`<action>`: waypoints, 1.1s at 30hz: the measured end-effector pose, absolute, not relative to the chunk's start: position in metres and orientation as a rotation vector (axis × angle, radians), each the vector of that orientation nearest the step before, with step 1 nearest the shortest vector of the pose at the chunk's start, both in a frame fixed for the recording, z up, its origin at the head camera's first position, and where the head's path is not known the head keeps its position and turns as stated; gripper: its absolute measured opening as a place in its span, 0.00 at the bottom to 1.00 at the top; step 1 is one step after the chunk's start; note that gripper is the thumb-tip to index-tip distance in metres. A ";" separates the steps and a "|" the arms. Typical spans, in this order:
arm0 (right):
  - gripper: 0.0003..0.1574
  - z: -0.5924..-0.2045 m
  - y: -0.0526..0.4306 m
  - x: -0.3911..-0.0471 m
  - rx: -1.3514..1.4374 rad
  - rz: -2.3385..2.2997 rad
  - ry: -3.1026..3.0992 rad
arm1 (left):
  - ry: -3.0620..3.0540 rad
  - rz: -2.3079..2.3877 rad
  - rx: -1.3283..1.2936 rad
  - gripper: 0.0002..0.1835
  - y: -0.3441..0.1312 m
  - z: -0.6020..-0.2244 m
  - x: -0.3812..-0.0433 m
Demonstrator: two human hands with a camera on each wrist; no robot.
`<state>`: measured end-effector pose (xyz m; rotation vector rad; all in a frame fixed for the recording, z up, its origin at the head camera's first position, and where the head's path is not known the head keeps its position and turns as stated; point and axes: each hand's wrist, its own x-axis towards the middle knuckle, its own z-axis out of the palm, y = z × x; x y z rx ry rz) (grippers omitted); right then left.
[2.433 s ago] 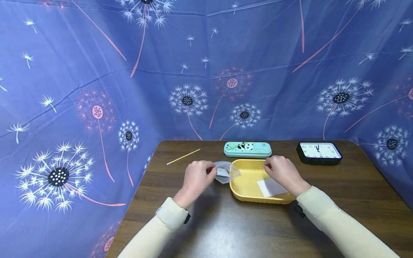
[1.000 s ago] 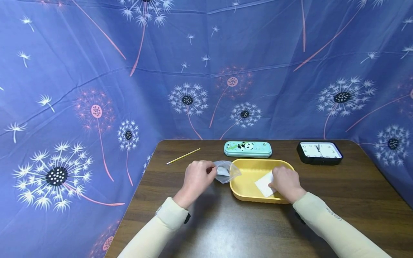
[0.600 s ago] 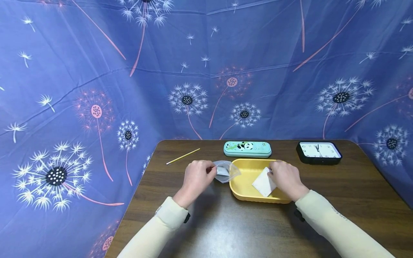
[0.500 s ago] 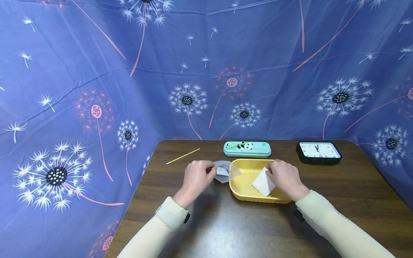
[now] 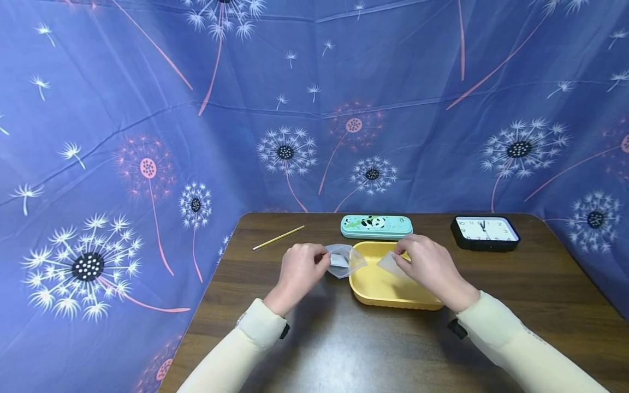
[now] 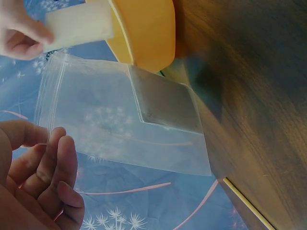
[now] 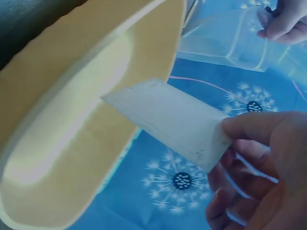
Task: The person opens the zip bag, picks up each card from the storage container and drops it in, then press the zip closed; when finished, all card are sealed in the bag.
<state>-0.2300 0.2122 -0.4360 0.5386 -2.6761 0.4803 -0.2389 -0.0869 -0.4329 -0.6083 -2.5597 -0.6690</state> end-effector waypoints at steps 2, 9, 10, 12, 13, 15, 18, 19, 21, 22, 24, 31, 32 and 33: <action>0.02 -0.431 0.210 -0.228 0.584 0.481 -2.625 | -2.564 -0.670 -0.607 0.07 -0.087 -0.433 -0.239; 0.05 -0.409 0.198 -0.220 0.734 0.505 -2.404 | -2.557 -0.664 -0.610 0.07 -0.086 -0.433 -0.240; 0.05 -0.405 0.196 -0.218 0.757 0.514 -2.374 | -2.553 -0.664 -0.612 0.07 -0.086 -0.433 -0.240; 0.05 -0.396 0.191 -0.216 0.795 0.529 -2.319 | -2.546 -0.663 -0.617 0.07 -0.086 -0.433 -0.240; 0.06 -0.392 0.188 -0.214 0.812 0.535 -2.296 | -2.544 -0.663 -0.619 0.07 -0.085 -0.433 -0.240; 0.06 -0.386 0.183 -0.211 0.841 0.547 -2.252 | -2.545 -0.661 -0.622 0.08 -0.085 -0.433 -0.240; 0.07 -0.379 0.177 -0.207 0.884 0.556 -2.193 | -2.551 -0.659 -0.623 0.07 -0.085 -0.433 -0.240; 0.08 -0.378 0.174 -0.206 0.896 0.557 -2.177 | -2.552 -0.661 -0.623 0.07 -0.085 -0.432 -0.240; 0.08 -0.376 0.171 -0.204 0.919 0.568 -2.155 | -2.553 -0.662 -0.625 0.08 -0.085 -0.432 -0.240; 0.09 -0.376 0.169 -0.203 0.931 0.570 -2.151 | -2.552 -0.665 -0.626 0.08 -0.085 -0.432 -0.240; 0.09 -0.377 0.166 -0.202 0.953 0.583 -2.157 | -2.550 -0.666 -0.627 0.08 -0.086 -0.432 -0.241; 0.11 -0.394 0.157 -0.210 1.014 0.593 -2.185 | -2.567 -0.667 -0.617 0.07 -0.087 -0.434 -0.241; 0.10 -0.398 0.156 -0.212 1.018 0.590 -2.192 | -2.568 -0.667 -0.618 0.07 -0.087 -0.434 -0.241; 0.10 -0.402 0.155 -0.214 1.019 0.584 -2.199 | -2.569 -0.667 -0.618 0.07 -0.087 -0.434 -0.241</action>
